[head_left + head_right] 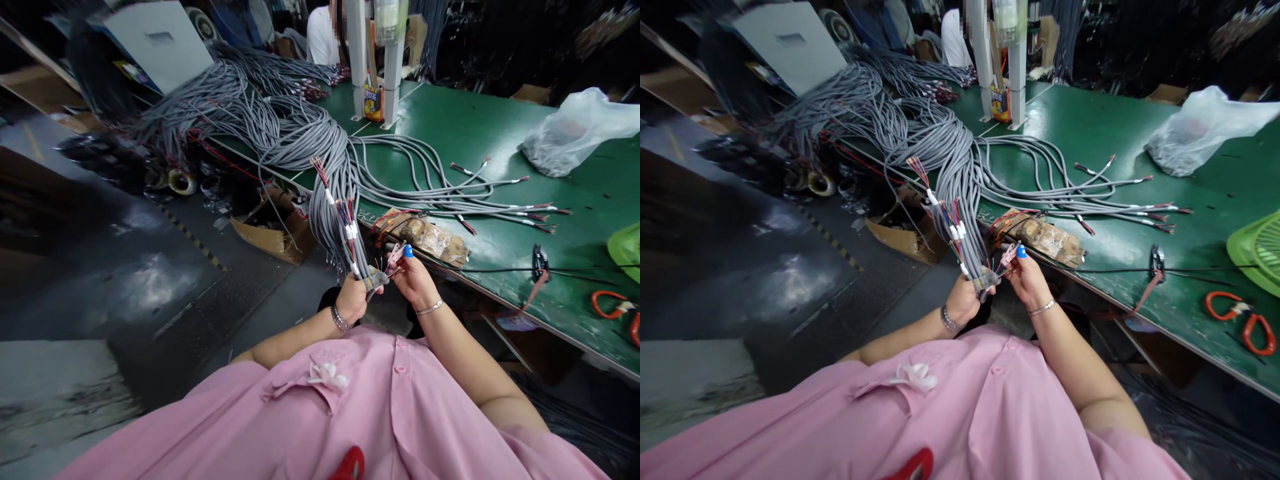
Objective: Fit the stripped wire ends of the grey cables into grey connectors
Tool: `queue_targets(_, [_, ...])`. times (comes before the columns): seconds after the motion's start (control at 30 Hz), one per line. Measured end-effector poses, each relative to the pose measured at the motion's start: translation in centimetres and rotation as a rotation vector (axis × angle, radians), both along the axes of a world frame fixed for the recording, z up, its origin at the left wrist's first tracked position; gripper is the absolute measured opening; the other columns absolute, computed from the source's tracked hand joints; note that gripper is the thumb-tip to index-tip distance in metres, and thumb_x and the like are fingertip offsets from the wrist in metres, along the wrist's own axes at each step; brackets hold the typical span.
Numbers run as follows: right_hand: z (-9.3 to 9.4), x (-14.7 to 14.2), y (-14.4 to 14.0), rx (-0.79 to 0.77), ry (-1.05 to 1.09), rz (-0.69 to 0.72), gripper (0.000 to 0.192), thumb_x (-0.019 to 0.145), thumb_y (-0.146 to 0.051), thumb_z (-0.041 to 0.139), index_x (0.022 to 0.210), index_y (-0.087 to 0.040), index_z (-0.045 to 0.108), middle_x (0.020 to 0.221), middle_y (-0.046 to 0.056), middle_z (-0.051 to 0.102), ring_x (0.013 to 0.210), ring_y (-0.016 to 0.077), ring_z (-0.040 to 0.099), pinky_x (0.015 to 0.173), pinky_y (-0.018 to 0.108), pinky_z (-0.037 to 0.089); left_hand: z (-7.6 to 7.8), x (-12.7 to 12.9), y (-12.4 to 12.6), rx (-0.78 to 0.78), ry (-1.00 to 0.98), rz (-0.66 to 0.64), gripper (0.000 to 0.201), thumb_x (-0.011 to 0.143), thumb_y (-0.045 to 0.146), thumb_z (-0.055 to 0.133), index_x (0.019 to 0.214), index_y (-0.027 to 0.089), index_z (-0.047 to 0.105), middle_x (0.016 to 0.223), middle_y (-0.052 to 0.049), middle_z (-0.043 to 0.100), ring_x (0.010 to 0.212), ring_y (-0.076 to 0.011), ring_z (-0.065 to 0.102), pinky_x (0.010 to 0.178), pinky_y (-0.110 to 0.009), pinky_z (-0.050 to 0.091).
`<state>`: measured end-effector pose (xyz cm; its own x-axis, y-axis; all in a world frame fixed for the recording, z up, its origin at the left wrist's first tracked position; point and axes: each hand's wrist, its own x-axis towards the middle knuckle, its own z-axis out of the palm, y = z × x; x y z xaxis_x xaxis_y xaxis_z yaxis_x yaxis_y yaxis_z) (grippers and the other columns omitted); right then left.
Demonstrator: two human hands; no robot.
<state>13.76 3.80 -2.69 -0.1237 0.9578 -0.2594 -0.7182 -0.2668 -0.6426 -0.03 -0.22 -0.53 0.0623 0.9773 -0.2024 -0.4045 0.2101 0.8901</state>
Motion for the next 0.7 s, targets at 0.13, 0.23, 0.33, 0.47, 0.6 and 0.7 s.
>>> queue_targets(0.13, [-0.06,-0.25,0.22,-0.018,0.004,-0.038,0.027,0.073,-0.045,0.074,0.079,-0.019,0.068,0.073,0.0,0.069,0.061,0.0102,0.058,0.057,0.023,0.048,-0.43,0.07,0.23,-0.02,0.008,-0.017,0.018,0.062,0.029,0.074,0.064,0.012,0.068,0.056,-0.003,0.062,0.05,-0.0095,0.053,0.05,-0.023,0.039])
queue_targets(0.23, [-0.17,-0.27,0.22,-0.052,0.014,-0.03,0.027,0.073,-0.044,0.074,0.081,-0.019,0.067,0.076,0.001,0.07,0.061,0.0111,0.059,0.056,0.024,0.048,-0.53,0.16,0.29,-0.036,0.025,-0.026,0.018,0.061,0.029,0.075,0.063,0.012,0.067,0.053,-0.002,0.06,0.048,-0.0093,0.052,0.049,-0.023,0.038])
queue_targets(0.33, [-0.24,-0.1,0.14,-0.058,0.065,0.001,0.031,0.074,-0.049,0.072,0.082,-0.02,0.067,0.078,0.001,0.07,0.06,0.0114,0.058,0.055,0.024,0.047,-0.44,0.14,0.2,-0.028,0.028,-0.031,0.019,0.06,0.029,0.075,0.062,0.012,0.067,0.053,-0.002,0.06,0.048,-0.0092,0.051,0.049,-0.023,0.038])
queue_targets(0.47, [-0.25,0.29,0.11,-0.061,0.086,0.054,0.041,0.075,-0.061,0.064,0.081,-0.02,0.066,0.079,0.002,0.07,0.06,0.0114,0.059,0.055,0.024,0.047,-0.28,-0.24,-0.18,-0.004,0.01,-0.03,0.018,0.061,0.028,0.075,0.062,0.012,0.067,0.056,-0.003,0.062,0.049,-0.0095,0.052,0.05,-0.023,0.039])
queue_targets(0.6, [0.15,0.53,0.13,-0.045,-0.003,0.061,0.038,0.077,-0.058,0.064,0.082,-0.02,0.066,0.078,0.002,0.07,0.06,0.0112,0.059,0.055,0.023,0.046,-0.06,-0.61,-0.45,0.005,-0.019,-0.005,0.016,0.061,0.026,0.075,0.063,0.013,0.067,0.058,-0.003,0.064,0.048,-0.0082,0.051,0.051,-0.022,0.039])
queue_targets(0.7, [0.41,0.5,0.09,0.033,-0.105,0.017,0.029,0.078,-0.048,0.068,0.08,-0.019,0.067,0.074,0.002,0.069,0.059,0.0103,0.056,0.054,0.022,0.044,0.02,-0.59,-0.26,-0.002,-0.043,-0.002,0.015,0.06,0.026,0.074,0.062,0.013,0.066,0.057,-0.002,0.063,0.049,-0.0084,0.052,0.05,-0.022,0.039])
